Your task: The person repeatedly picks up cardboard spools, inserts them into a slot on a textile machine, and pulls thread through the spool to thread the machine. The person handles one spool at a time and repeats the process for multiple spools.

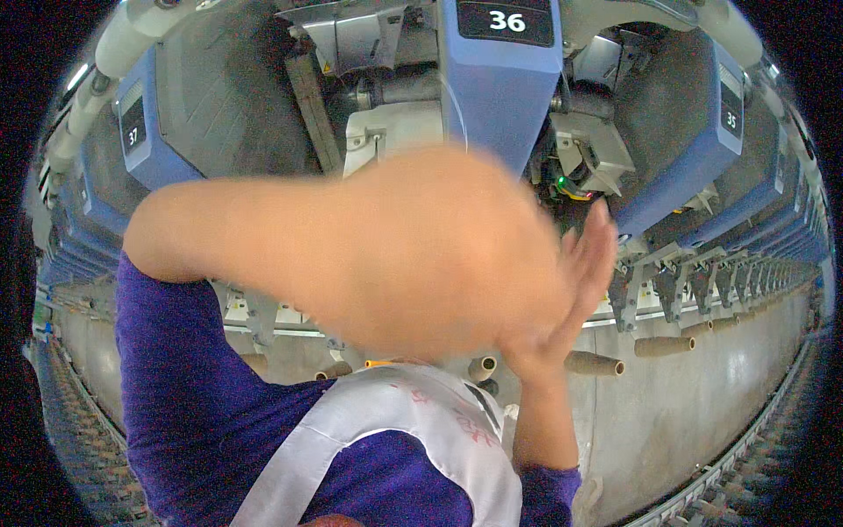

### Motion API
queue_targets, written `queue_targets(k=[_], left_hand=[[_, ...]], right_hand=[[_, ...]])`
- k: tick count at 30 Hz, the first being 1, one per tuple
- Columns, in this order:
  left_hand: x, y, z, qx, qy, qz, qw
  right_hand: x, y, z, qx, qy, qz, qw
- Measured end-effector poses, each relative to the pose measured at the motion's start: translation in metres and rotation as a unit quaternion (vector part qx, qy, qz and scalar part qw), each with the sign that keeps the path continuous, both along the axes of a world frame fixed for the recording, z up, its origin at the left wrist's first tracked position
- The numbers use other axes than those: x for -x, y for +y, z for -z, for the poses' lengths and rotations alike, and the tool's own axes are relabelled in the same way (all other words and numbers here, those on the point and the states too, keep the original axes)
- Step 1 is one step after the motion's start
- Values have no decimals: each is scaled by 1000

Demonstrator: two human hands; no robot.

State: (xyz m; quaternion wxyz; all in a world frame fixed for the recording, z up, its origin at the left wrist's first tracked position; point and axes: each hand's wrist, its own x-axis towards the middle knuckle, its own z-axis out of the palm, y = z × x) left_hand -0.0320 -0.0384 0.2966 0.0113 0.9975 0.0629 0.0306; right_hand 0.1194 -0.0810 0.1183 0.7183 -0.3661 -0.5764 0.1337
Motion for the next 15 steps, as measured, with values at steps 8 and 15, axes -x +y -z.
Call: queue_targets(k=[8, 15], left_hand=[[55, 43, -10, 76, -137, -113, 981], [126, 188, -67, -23, -333, -433, 837]], right_hand=[[11, -13, 30, 206, 41, -422, 882], [-128, -55, 192, 499, -350, 65, 790]])
